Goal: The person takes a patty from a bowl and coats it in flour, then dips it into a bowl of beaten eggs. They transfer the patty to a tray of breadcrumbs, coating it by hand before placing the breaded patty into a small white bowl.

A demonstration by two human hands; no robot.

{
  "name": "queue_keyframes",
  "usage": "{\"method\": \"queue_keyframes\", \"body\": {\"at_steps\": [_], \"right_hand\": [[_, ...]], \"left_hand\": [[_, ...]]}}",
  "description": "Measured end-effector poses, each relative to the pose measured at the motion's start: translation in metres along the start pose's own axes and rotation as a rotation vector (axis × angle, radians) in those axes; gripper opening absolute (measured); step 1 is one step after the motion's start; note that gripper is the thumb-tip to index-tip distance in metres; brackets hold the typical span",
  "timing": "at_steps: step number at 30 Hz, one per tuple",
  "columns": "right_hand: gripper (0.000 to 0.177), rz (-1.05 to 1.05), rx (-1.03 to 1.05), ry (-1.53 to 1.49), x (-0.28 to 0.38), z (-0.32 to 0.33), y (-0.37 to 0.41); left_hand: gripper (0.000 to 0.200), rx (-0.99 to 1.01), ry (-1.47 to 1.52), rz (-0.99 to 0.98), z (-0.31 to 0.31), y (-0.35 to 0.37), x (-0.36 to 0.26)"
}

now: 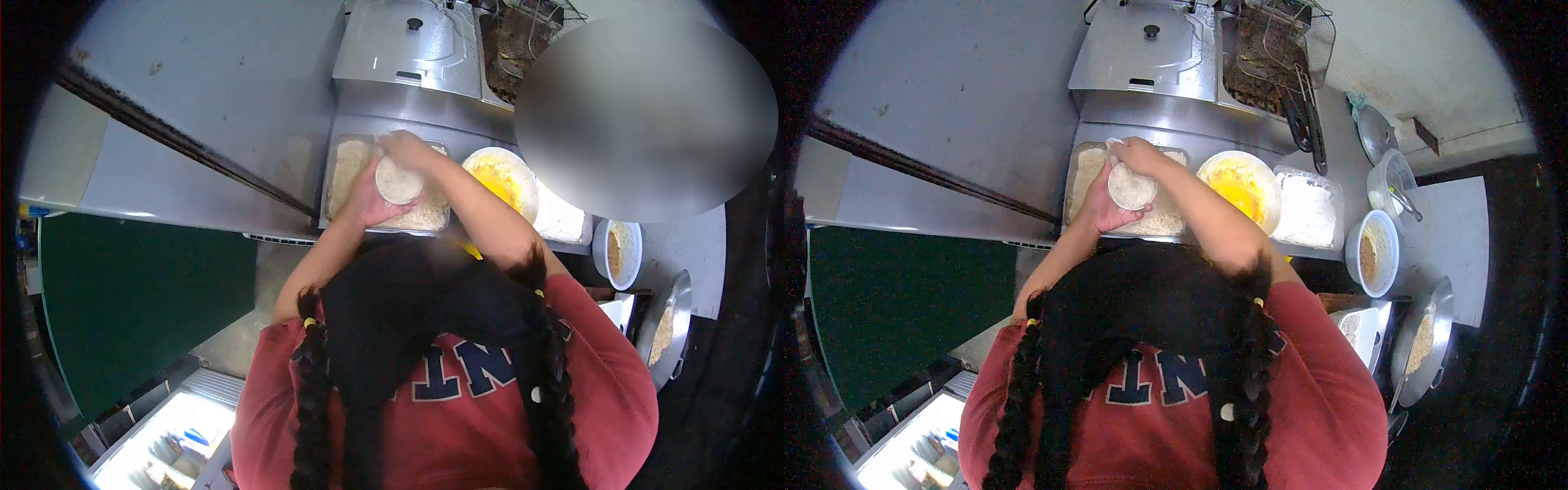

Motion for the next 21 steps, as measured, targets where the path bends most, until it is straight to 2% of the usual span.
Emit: {"method": "queue_keyframes", "body": {"at_steps": [2,3,5,6,8,12,14,15,17,18,20,21], "right_hand": [[0.053,0.019,0.04,0.029,0.02,0.004,0.012],[0.053,0.018,0.039,0.028,0.011,-0.005,0.005],[0.053,0.229,-0.143,0.362,-0.023,-0.027,-0.016],[0.053,0.23,-0.144,0.362,-0.027,-0.03,-0.014],[0.052,0.094,-0.266,0.327,-0.036,-0.032,-0.007],[0.053,0.015,-0.332,0.203,-0.044,-0.025,-0.012],[0.055,0.128,-0.185,0.024,-0.027,-0.011,-0.004],[0.055,0.127,-0.185,0.025,-0.026,-0.01,-0.008],[0.056,0.268,-0.099,0.265,-0.023,-0.015,-0.015],[0.056,0.266,-0.101,0.263,-0.019,-0.017,-0.01],[0.056,0.059,-0.224,0.208,-0.017,-0.016,0.0],[0.056,0.059,-0.223,0.208,-0.021,-0.018,0.0]], "left_hand": [[0.088,0.485,0.245,0.234,0.014,-0.009,0.003],[0.088,0.485,0.245,0.237,0.011,-0.006,0.002],[0.092,0.311,0.136,0.164,-0.003,0.003,-0.001],[0.092,0.311,0.136,0.164,-0.02,0.011,-0.001],[0.089,-0.078,0.004,0.09,-0.044,0.022,0.003],[0.09,-0.109,0.089,0.051,-0.026,0.011,0.008],[0.09,-0.046,-0.127,0.016,-0.021,0.006,0.004],[0.09,-0.045,-0.126,0.017,-0.013,0.003,0.002],[0.089,0.374,0.165,0.207,-0.003,-0.002,-0.001],[0.089,0.373,0.165,0.211,0.001,-0.006,-0.004],[0.087,0.606,0.126,0.295,0.007,-0.01,-0.006],[0.087,0.605,0.126,0.295,-0.016,0.001,-0.004]]}}
Point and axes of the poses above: each hand's wrist, its own y-axis away from the middle knuckle, its own z-axis out of the back of the hand, x = y × z, the point moved 2 cm from there along -y, towards the middle knuckle, and after that the axes turned 7 degrees about -z, right-handed, at the moved point
